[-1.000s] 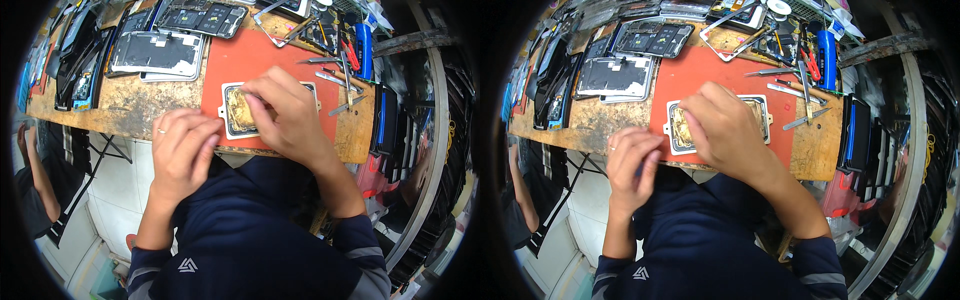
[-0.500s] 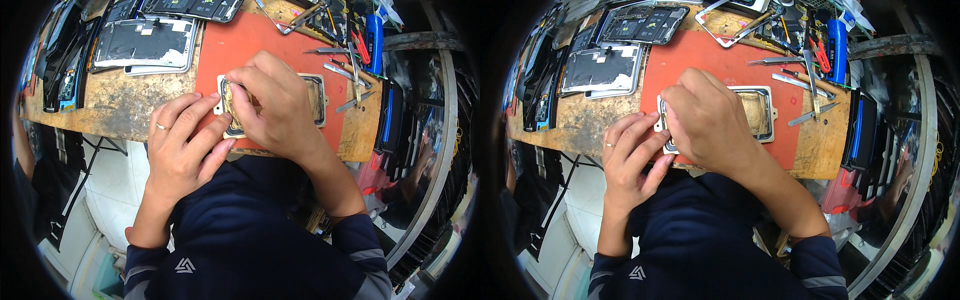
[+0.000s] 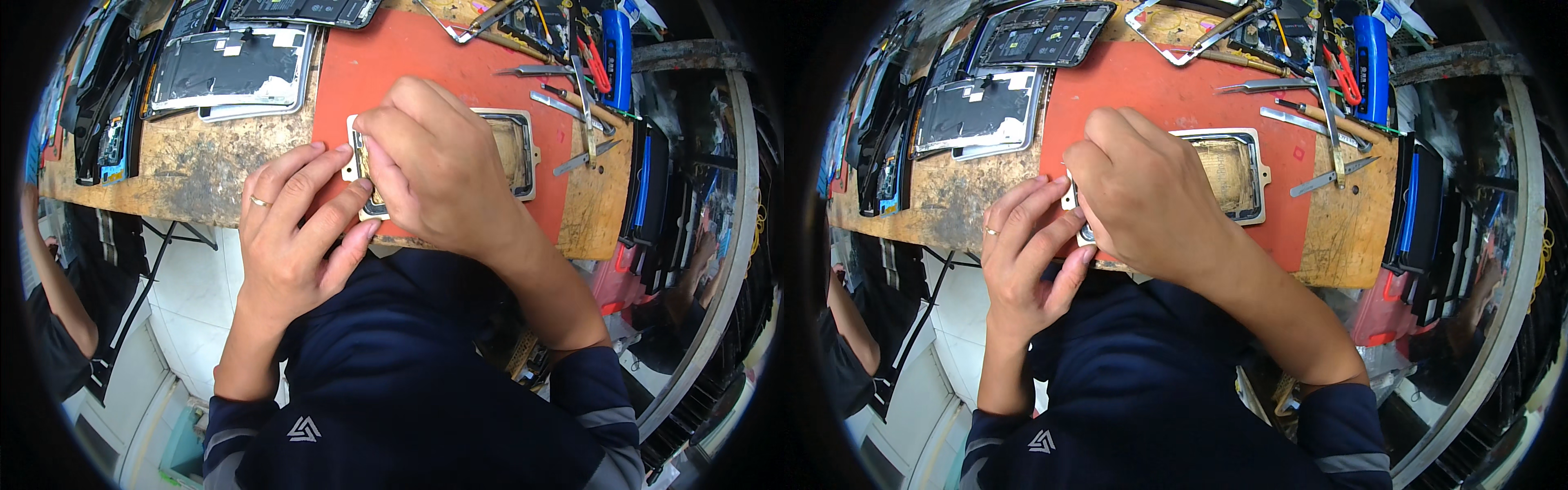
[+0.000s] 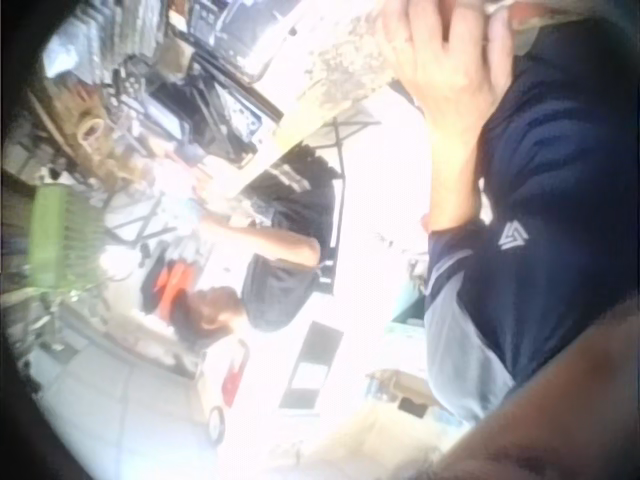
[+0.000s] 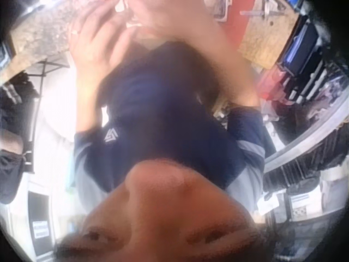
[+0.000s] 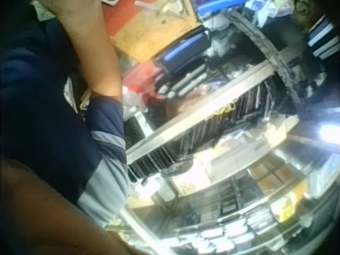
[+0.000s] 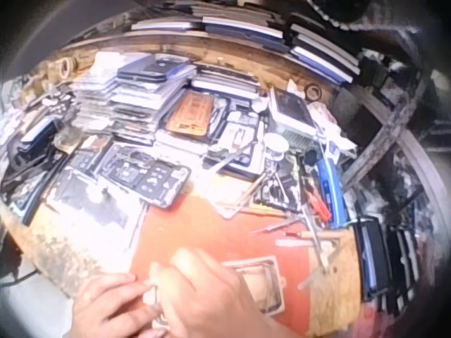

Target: The person uses pliers to cut a black strip, then scrapes residue from a rectangular phone back cover with a metal tool. They apply a small white adhesive strip to the cover and continue scraping the surface. The work occurs at a cluttered electronics repair bench with multiple disassembled devices visible.

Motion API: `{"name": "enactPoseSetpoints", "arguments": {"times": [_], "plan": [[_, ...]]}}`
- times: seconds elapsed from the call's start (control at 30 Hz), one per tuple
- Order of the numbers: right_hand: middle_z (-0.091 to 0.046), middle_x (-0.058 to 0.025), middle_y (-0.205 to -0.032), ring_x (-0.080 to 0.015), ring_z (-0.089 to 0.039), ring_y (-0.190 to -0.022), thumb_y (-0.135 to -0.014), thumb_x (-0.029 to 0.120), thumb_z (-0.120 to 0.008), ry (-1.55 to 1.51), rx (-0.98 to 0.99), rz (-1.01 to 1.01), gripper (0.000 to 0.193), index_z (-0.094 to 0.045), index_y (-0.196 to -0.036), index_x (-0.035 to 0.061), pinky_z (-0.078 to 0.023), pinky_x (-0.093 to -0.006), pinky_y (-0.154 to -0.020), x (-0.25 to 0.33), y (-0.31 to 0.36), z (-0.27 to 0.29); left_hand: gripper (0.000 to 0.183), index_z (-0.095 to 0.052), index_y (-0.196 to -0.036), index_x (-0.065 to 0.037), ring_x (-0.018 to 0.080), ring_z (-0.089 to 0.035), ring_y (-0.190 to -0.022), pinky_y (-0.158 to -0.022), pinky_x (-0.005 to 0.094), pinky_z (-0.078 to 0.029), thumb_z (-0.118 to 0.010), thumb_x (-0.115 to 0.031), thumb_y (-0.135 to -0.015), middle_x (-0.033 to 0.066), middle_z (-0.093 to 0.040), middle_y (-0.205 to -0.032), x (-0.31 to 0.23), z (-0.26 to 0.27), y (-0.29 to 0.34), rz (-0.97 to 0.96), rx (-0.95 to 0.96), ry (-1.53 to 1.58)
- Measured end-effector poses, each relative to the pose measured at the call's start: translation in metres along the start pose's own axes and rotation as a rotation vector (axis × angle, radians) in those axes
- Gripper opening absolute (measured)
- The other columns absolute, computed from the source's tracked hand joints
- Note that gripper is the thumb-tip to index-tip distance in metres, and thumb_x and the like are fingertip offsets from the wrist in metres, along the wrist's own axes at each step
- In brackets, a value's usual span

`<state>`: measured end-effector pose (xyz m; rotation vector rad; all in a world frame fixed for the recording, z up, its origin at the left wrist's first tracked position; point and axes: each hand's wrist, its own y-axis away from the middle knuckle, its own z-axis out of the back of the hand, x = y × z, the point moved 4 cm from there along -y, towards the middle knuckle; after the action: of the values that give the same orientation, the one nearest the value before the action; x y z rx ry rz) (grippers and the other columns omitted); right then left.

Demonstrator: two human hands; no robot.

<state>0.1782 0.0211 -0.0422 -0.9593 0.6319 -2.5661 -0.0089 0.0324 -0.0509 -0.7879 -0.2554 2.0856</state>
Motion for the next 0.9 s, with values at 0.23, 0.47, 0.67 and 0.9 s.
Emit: {"name": "enactPoseSetpoints", "arguments": {"times": [0.23, 0.47, 0.67, 0.9], "plan": [[-0.061, -0.0138, -0.096, -0.0360, -0.065, -0.082, -0.087, -0.002, -0.077, -0.021, 0.022, 0.005, 0.021, -0.074, -0.108, -0.0005, -0.053, -0.0463, -0.072, 0.000, 0.000, 0.001, 0.036, -0.076, -0.110, -0.008, 0.0377, -0.071, -0.129, -0.103, 0.0483, -0.052, -0.094, -0.025, -0.083, 0.0126, -0.079, -0.134, 0.005, 0.000, 0.003, 0.032, -0.022, 0.053], [-0.062, -0.0142, -0.096, -0.0355, -0.066, -0.083, -0.083, -0.004, -0.078, -0.036, 0.067, 0.025, 0.025, -0.074, -0.108, -0.0008, -0.053, -0.0459, -0.071, 0.001, 0.003, 0.004, 0.062, -0.056, -0.125, -0.007, 0.0396, -0.071, -0.133, -0.109, 0.0493, -0.050, -0.100, -0.021, -0.083, 0.0171, -0.082, -0.134, 0.012, -0.005, 0.008, 0.095, -0.086, 0.221], [-0.065, -0.0141, -0.099, -0.0351, -0.068, -0.085, -0.080, -0.003, -0.079, -0.082, 0.073, 0.047, 0.030, -0.073, -0.110, -0.0015, -0.055, -0.0453, -0.072, 0.006, 0.010, 0.007, 0.070, -0.043, -0.131, -0.005, 0.0419, -0.060, -0.147, -0.123, 0.0512, -0.049, -0.097, -0.009, -0.087, 0.0286, -0.074, -0.142, 0.015, -0.004, 0.011, 0.113, 0.035, 0.264], [-0.066, -0.0144, -0.101, -0.0353, -0.069, -0.086, -0.079, -0.003, -0.080, -0.131, 0.060, 0.058, 0.030, -0.073, -0.108, -0.0005, -0.056, -0.0455, -0.073, 0.014, 0.021, 0.008, 0.068, -0.056, -0.125, -0.007, 0.0379, -0.071, -0.133, -0.112, 0.0471, -0.051, -0.103, -0.020, -0.078, 0.0168, -0.083, -0.132, 0.015, -0.005, 0.010, 0.125, -0.080, 0.228]]}}
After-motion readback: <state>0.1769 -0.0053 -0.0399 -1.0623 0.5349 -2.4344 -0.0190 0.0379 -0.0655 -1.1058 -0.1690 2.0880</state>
